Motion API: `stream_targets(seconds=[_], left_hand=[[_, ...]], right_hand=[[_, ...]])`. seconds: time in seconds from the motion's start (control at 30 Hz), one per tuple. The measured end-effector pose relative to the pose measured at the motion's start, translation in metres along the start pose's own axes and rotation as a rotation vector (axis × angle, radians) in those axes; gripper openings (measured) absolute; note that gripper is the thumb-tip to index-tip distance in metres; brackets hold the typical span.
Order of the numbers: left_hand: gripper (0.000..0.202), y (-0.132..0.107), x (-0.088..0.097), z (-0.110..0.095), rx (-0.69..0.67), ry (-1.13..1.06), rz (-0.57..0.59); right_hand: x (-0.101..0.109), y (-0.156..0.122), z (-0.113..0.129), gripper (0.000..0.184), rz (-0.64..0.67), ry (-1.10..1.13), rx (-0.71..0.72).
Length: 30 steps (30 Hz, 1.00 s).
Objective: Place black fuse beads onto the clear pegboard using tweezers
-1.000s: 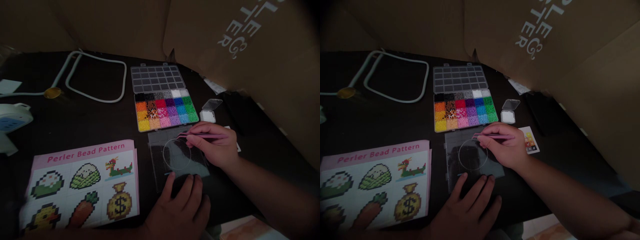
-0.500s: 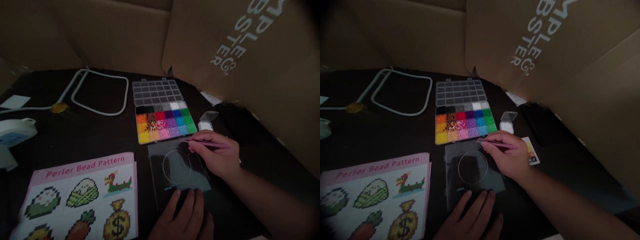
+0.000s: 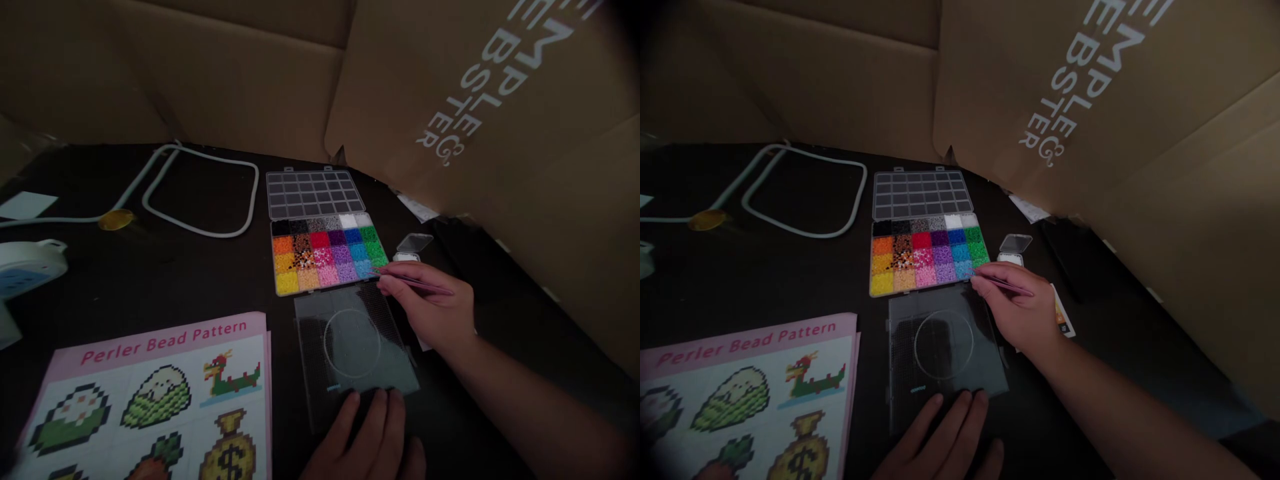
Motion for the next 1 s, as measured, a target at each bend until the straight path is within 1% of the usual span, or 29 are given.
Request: stream_targets(seconds=[0.17,0.3,0.47,0.7,1.0], left_hand=[[0.021,-0.0005,-0.0035,-0.0054,0.054,0.035,-0.042],[0.021,-0.0014,-0.0073,-0.0095,0.091,0.042,-0.047],[0.020,-0.0014,-0.0085,-0.0103,0.079,0.051,-0.058],[0.024,0.0020,-0.0040,-0.0061,0.087,0.046,-0.056],[0.020,0.0013,-0.0031,-0.0049,0.064,0.036,-0.031]], right_hand=[[-0.0031,-0.0011,0.0014,0.010,0.042,0.029,-0.030],[-0.0030,-0.0012,-0.0005,0.008,0.025,0.067,-0.076],[-0.0030,-0.0002,-0.0020,0.008,0.023,0.088,-0.086],[-0.0049,0.0014,0.0004,0.005,0.012,0.090,-0.107],[-0.0049,0.0019,-0.0002,0.006,0.018,0.106,-0.126]])
Point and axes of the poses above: each hand's wrist, its own y-axis towards the middle knuckle, its own x-axis out of the back of the hand, z = x × y, the point moved 2 cm from there along y, towards the middle knuckle, and after that the axes turned 11 degrees about y, right-handed, at the moved point
